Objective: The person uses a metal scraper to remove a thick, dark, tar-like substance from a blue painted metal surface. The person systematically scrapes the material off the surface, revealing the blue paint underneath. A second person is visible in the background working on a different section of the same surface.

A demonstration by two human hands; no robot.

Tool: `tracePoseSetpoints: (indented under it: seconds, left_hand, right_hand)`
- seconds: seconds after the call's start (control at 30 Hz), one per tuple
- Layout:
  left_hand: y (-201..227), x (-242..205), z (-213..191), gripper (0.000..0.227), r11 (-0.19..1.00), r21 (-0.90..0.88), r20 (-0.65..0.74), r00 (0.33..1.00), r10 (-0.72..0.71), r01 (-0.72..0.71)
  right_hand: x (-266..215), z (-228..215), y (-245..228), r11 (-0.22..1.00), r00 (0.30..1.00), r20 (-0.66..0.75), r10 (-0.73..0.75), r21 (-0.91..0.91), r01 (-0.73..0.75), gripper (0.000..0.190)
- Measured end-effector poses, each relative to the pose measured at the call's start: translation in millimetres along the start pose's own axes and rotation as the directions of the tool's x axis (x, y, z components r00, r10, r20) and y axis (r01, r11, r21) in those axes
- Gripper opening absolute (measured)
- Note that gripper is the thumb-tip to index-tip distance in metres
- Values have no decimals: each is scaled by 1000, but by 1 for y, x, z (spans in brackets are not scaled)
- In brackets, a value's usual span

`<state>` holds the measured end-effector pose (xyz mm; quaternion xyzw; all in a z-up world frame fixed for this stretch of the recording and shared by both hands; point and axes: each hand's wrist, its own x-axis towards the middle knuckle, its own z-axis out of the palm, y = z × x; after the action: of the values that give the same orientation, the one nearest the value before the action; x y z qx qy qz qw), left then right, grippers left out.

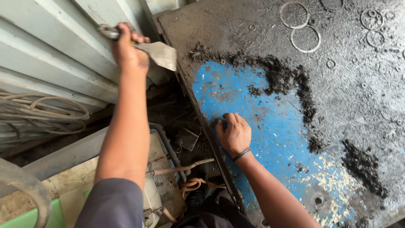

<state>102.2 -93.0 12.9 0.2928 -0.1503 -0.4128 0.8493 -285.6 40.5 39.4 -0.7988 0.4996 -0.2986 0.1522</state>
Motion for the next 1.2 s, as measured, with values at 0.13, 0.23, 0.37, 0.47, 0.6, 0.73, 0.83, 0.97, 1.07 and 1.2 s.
tracePoseSetpoints:
  seconds: [0.13,0.23,0.37,0.47,0.6,0.73,0.83,0.97,1.07,1.2]
  left_hand:
    - [-16,-2,10,37,996,81,-27,999,-40,42]
    - [-14,4,17,28,996,75,-84,996,-41,47]
    - [-43,22,20,36,966,244,-397,900,181,-87]
    - [-59,37,21,37,890,446,-458,832,314,-91]
    - [-80,44,23,43,784,620,-513,744,428,-23]
    - [-108,29,15,48,599,762,-325,654,683,-247]
    - [-102,41,20,45,786,581,-381,782,493,-212]
    - [-94,49,18,39,787,611,-445,784,432,-87]
    - [-118,43,26,37,506,827,-219,689,691,-245]
    - [-98,57,25,38,417,904,-229,722,653,-90]
  right_hand:
    - [0,-1,0,1000,1000,-6,-23,5,23,14]
    - [1,0,-1,1000,1000,-4,-16,-6,16,13]
    - [2,0,-1,999,1000,27,-6,-34,7,13]
    - [2,0,-2,999,999,38,-2,-51,4,13]
    - [5,1,-4,998,999,36,-11,-65,13,13]
    - [2,-1,-6,997,998,56,-1,-80,6,12]
    - [4,-4,-8,999,999,47,-14,-41,16,13]
    - [3,-1,-6,998,998,55,1,-55,2,14]
    - [2,0,-3,998,999,52,3,-64,0,13]
    - [1,-1,-3,998,999,51,-10,-58,13,14]
